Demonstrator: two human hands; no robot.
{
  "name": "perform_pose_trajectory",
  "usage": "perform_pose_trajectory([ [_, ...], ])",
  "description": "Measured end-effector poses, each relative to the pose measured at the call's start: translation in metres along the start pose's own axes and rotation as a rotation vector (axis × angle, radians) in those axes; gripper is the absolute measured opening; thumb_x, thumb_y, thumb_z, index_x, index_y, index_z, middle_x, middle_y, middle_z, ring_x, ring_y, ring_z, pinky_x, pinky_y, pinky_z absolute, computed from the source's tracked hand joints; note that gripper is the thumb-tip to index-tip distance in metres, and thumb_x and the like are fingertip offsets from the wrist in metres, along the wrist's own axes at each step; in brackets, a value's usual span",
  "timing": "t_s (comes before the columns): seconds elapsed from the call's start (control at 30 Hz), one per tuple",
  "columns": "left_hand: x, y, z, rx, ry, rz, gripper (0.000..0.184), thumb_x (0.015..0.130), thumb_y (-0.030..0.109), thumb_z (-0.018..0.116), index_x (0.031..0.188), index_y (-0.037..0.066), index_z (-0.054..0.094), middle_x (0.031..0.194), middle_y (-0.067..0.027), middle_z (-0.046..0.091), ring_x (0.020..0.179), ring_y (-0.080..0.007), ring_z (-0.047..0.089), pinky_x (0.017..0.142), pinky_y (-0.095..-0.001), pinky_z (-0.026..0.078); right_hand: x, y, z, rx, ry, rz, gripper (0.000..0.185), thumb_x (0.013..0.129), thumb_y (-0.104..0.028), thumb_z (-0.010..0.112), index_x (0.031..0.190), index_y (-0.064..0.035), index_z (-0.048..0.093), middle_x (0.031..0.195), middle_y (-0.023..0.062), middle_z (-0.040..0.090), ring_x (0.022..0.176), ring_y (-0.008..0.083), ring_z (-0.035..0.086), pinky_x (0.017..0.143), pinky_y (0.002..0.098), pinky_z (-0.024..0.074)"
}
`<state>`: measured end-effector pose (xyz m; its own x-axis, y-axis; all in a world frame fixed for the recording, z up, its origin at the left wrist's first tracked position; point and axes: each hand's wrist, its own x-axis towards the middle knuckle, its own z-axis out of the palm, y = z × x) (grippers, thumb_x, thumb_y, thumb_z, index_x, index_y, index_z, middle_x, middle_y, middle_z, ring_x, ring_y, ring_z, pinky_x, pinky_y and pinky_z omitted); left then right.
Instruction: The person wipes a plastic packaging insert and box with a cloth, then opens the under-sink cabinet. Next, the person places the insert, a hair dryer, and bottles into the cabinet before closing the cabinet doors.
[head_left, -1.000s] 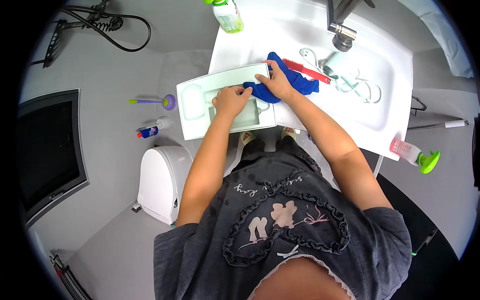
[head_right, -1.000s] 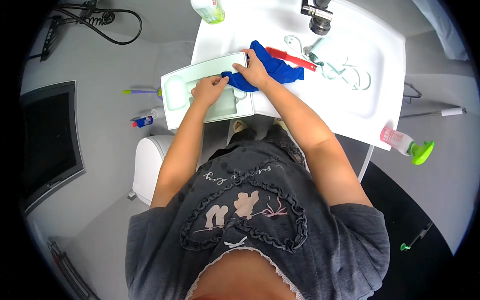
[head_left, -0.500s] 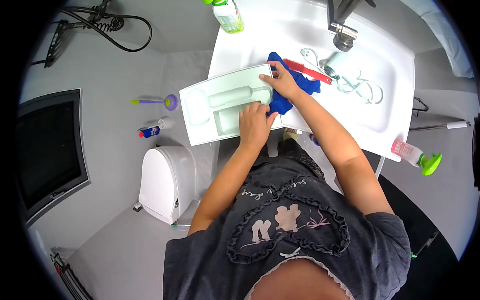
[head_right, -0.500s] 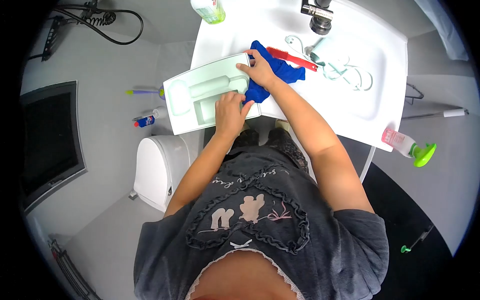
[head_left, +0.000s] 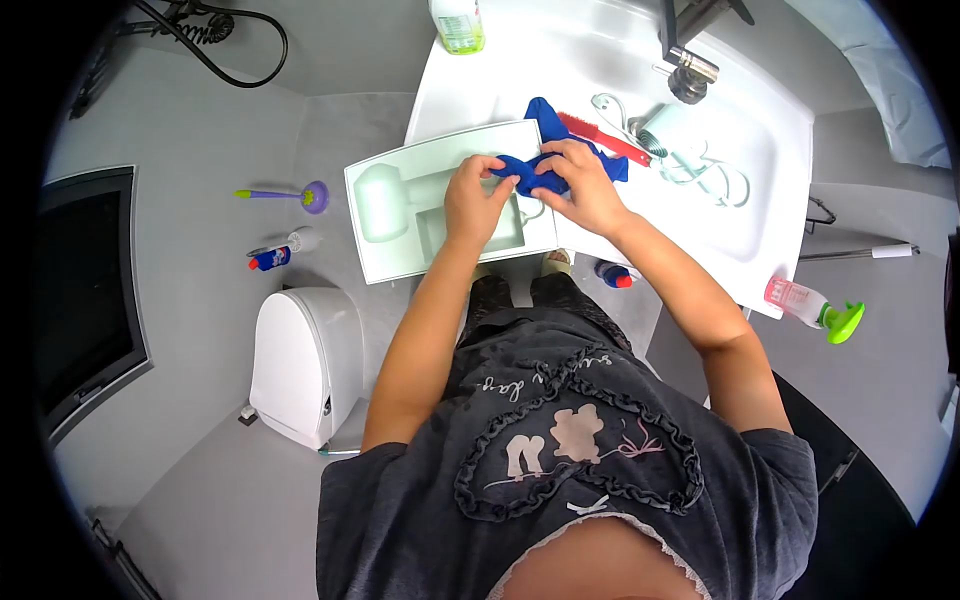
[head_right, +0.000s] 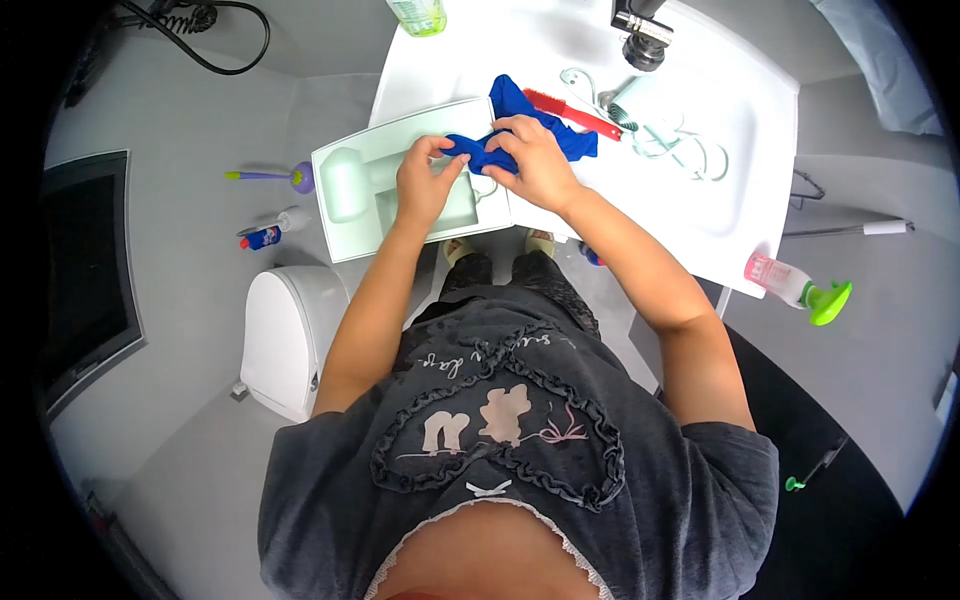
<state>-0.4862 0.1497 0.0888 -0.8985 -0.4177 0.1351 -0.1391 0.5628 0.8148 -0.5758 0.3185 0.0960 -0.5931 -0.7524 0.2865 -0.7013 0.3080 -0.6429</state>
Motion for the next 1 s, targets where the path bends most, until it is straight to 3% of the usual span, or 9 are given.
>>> perform_pose_trajectory([
  [0.1, 0.006, -0.006, 0.003, -0.255, -0.115, -0.128, 0.027, 0.076, 0.015, 0.073, 0.096, 0.004, 0.060, 0.085, -0.0051, 0.063, 0.078, -0.0158, 0.058, 0.070, -0.0305, 0.047, 0.003, 0.003, 0.008, 0.052, 0.035, 0.015, 0.022, 0.078, -0.011, 0.063, 0.096, -0.0042, 0.053, 0.109, 0.0141, 0.055, 0.104, 0.0329, 0.051, 0.088, 0.0373, 0.0406],
  [0.17, 0.015, -0.010, -0.002, -0.341, -0.132, -0.225, 0.027, 0.078, 0.014, 0.071, 0.099, 0.002, 0.060, 0.085, -0.0051, 0.063, 0.077, -0.0132, 0.058, 0.070, -0.0285, 0.047, 0.010, -0.005, 0.005, 0.191, -0.058, 0.288, 0.019, 0.079, -0.006, 0.055, 0.096, -0.0030, 0.048, 0.101, 0.0163, 0.057, 0.096, 0.0318, 0.055, 0.083, 0.0366, 0.0433],
  [0.2, 0.019, -0.008, -0.005, -0.426, -0.155, -0.322, 0.027, 0.080, 0.013, 0.069, 0.103, 0.001, 0.059, 0.086, -0.0052, 0.064, 0.075, -0.0107, 0.058, 0.069, -0.0266, 0.047, 0.014, -0.009, 0.000, 0.226, -0.056, 0.291, 0.024, 0.079, -0.004, 0.051, 0.103, -0.0036, 0.048, 0.095, 0.0176, 0.057, 0.092, 0.0312, 0.057, 0.079, 0.0364, 0.0447],
  [0.3, 0.027, -0.004, -0.009, -0.523, -0.101, -0.251, 0.022, 0.082, 0.012, 0.066, 0.099, -0.001, 0.061, 0.083, -0.0052, 0.065, 0.071, -0.0088, 0.057, 0.067, -0.0242, 0.047, 0.024, -0.007, -0.011, 0.241, -0.064, 0.271, 0.032, 0.080, -0.005, 0.050, 0.112, -0.0053, 0.049, 0.094, 0.0161, 0.057, 0.091, 0.0307, 0.057, 0.079, 0.0371, 0.0449],
  [0.37, 0.028, -0.005, -0.010, -0.445, -0.099, -0.184, 0.016, 0.081, 0.010, 0.066, 0.094, 0.000, 0.064, 0.080, -0.0060, 0.066, 0.070, -0.0123, 0.059, 0.066, -0.0265, 0.048, 0.028, -0.010, -0.018, 0.227, -0.025, 0.160, 0.040, 0.080, -0.010, 0.056, 0.119, -0.0095, 0.051, 0.092, 0.0138, 0.058, 0.090, 0.0308, 0.057, 0.078, 0.0371, 0.0453],
  [0.47, 0.022, -0.002, -0.011, -0.036, -0.176, -0.091, 0.014, 0.075, 0.006, 0.066, 0.088, 0.005, 0.066, 0.078, -0.0086, 0.065, 0.072, -0.0219, 0.063, 0.068, -0.0317, 0.049, 0.033, -0.014, -0.022, 0.004, -0.238, 0.097, 0.031, 0.075, -0.020, 0.067, 0.106, -0.0198, 0.065, 0.081, 0.0066, 0.051, 0.081, 0.0235, 0.056, 0.072, 0.0345, 0.0483],
  [0.6, 0.017, -0.003, -0.014, 0.193, -0.189, -0.031, 0.015, 0.076, 0.009, 0.064, 0.090, 0.004, 0.066, 0.084, -0.0097, 0.068, 0.076, -0.0216, 0.065, 0.069, -0.0317, 0.051, 0.032, -0.001, -0.003, -0.143, -0.113, -0.113, 0.030, 0.074, -0.009, 0.064, 0.101, -0.0223, 0.067, 0.087, 0.0017, 0.053, 0.083, 0.0201, 0.057, 0.065, 0.0329, 0.0507],
  [0.93, 0.008, -0.012, -0.013, 0.176, -0.186, -0.122, 0.016, 0.073, 0.017, 0.067, 0.086, 0.008, 0.068, 0.079, -0.0069, 0.066, 0.075, -0.0234, 0.062, 0.070, -0.0374, 0.047, 0.041, -0.013, 0.000, -0.136, -0.323, -0.004, 0.017, 0.077, -0.015, 0.063, 0.093, -0.0122, 0.068, 0.090, 0.0046, 0.056, 0.087, 0.0234, 0.059, 0.069, 0.0349, 0.0505],
  [1.0, 0.003, -0.016, -0.013, 0.198, -0.152, 0.045, 0.024, 0.072, 0.020, 0.068, 0.094, 0.009, 0.066, 0.085, -0.0069, 0.065, 0.083, -0.0250, 0.060, 0.074, -0.0383, 0.045, 0.043, -0.009, 0.006, -0.102, -0.257, -0.044, 0.014, 0.079, -0.017, 0.063, 0.090, -0.0086, 0.067, 0.090, 0.0052, 0.057, 0.086, 0.0256, 0.059, 0.069, 0.0368, 0.0501],
])
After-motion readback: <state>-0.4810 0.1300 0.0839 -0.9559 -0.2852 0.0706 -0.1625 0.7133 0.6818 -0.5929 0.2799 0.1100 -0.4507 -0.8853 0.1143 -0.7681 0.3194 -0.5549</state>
